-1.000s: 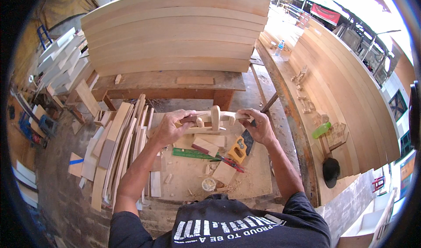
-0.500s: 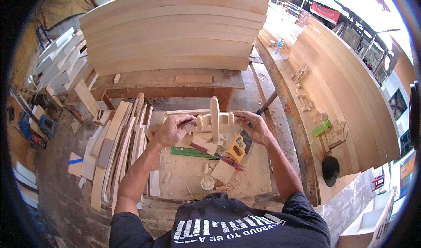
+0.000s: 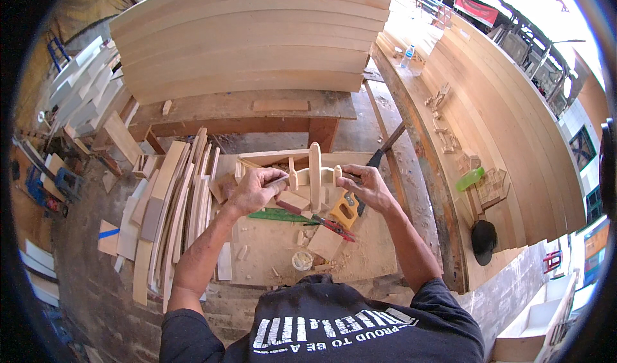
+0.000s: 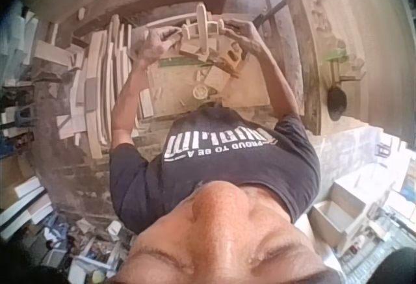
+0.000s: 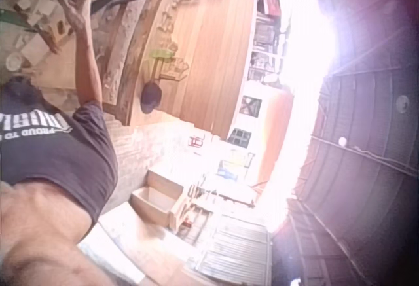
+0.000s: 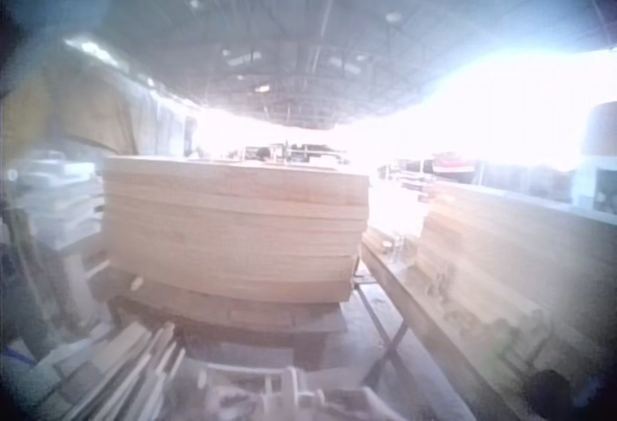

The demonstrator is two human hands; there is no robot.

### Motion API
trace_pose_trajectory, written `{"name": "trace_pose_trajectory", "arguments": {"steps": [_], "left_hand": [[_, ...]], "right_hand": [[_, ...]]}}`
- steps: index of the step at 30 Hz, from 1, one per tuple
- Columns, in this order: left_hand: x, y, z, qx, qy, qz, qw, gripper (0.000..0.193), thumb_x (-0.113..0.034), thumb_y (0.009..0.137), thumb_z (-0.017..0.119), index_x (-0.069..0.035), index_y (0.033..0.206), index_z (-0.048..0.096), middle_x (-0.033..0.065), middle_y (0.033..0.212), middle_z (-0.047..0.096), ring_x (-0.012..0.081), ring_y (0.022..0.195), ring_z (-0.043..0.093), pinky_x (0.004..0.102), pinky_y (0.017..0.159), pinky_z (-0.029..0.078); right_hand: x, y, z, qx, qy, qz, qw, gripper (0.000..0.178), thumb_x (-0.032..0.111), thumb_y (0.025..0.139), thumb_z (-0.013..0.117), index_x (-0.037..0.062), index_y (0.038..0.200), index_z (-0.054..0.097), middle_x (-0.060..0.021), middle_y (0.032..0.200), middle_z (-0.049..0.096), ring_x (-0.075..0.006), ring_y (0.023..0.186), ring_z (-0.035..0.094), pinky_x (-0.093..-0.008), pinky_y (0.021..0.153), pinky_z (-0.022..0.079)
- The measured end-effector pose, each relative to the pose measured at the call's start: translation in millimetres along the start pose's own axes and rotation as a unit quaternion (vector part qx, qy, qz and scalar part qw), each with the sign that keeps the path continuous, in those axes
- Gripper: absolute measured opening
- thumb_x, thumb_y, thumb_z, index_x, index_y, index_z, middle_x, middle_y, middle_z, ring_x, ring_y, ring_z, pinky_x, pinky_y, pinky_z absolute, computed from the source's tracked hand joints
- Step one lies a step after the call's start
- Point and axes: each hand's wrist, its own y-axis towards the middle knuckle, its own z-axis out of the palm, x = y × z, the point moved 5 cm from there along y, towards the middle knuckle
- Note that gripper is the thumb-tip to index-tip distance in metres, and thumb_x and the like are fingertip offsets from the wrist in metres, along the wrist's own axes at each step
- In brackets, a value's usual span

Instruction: The person builds a small wooden plane model by sanding the wings and fuselage and then slotting the pieces together at a workbench.

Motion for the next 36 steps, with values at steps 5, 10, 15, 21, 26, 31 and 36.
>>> {"name": "trace_pose_trajectory", "arguments": {"steps": [5, 10, 15, 21, 26, 31, 36], "left_hand": [[1, -1, 2, 0.006, -0.006, -0.011, 1.000, 0.017, -0.006, 0.095, 0.063, 0.003, 0.109, 0.068, -0.0014, 0.086, 0.067, 0.0043, 0.068, 0.056, 0.0198, 0.062, 0.048], [4, -3, 0, 0.001, 0.002, -0.006, 1.000, 0.017, -0.006, 0.095, 0.063, 0.003, 0.109, 0.068, -0.0019, 0.086, 0.066, 0.0043, 0.068, 0.057, 0.0199, 0.062, 0.048], [1, -4, 0, 0.000, 0.018, -0.010, 1.000, 0.016, -0.005, 0.095, 0.062, 0.003, 0.108, 0.069, -0.0023, 0.085, 0.066, 0.0045, 0.069, 0.057, 0.0200, 0.063, 0.048], [-1, -7, 1, 0.011, -0.020, -0.002, 1.000, 0.020, -0.011, 0.095, 0.064, 0.003, 0.108, 0.069, -0.0008, 0.084, 0.067, 0.0050, 0.069, 0.057, 0.0201, 0.062, 0.047], [-5, -9, 5, 0.040, -0.093, -0.041, 0.994, 0.028, -0.021, 0.096, 0.065, 0.002, 0.111, 0.069, 0.0007, 0.083, 0.068, 0.0063, 0.070, 0.060, 0.0217, 0.061, 0.046], [30, -12, 10, 0.072, -0.143, -0.136, 0.978, 0.038, -0.034, 0.100, 0.058, 0.001, 0.111, 0.069, 0.0024, 0.084, 0.069, 0.0089, 0.067, 0.059, 0.0243, 0.059, 0.046], [69, -22, 24, 0.073, -0.258, -0.187, 0.945, 0.044, -0.045, 0.099, 0.056, -0.003, 0.103, 0.070, 0.0007, 0.086, 0.067, 0.0093, 0.068, 0.058, 0.0245, 0.060, 0.045]], "right_hand": [[-5, -1, 0, -0.017, -0.002, 0.008, 1.000, 0.050, 0.033, 0.088, 0.077, -0.0069, 0.116, 0.066, -0.0065, 0.101, 0.069, -0.0118, 0.096, 0.061, -0.0280, 0.088, 0.050], [-2, -3, 3, -0.030, -0.017, 0.013, 0.999, 0.053, 0.033, 0.087, 0.077, -0.0072, 0.118, 0.066, -0.0096, 0.103, 0.069, -0.0132, 0.096, 0.062, -0.0287, 0.087, 0.051], [0, -4, 4, -0.029, -0.012, 0.003, 1.000, 0.052, 0.034, 0.087, 0.077, -0.0070, 0.118, 0.066, -0.0100, 0.104, 0.070, -0.0139, 0.096, 0.063, -0.0290, 0.087, 0.051], [0, -6, 9, -0.008, 0.018, 0.006, 1.000, 0.045, 0.030, 0.092, 0.071, -0.0055, 0.120, 0.066, -0.0090, 0.102, 0.070, -0.0135, 0.095, 0.063, -0.0300, 0.087, 0.052], [-14, -6, 6, -0.005, 0.037, 0.011, 0.999, 0.036, 0.025, 0.098, 0.064, -0.0030, 0.120, 0.067, -0.0038, 0.091, 0.067, -0.0107, 0.082, 0.057, -0.0284, 0.075, 0.049], [-40, -12, 16, 0.020, 0.029, 0.015, 0.999, 0.031, 0.020, 0.101, 0.058, -0.0062, 0.115, 0.068, 0.0009, 0.085, 0.061, -0.0077, 0.075, 0.051, -0.0240, 0.070, 0.046], [-75, -21, 26, 0.021, 0.020, 0.175, 0.984, 0.029, 0.019, 0.102, 0.055, -0.0056, 0.108, 0.069, -0.0005, 0.089, 0.065, -0.0062, 0.072, 0.052, -0.0226, 0.063, 0.045]]}}
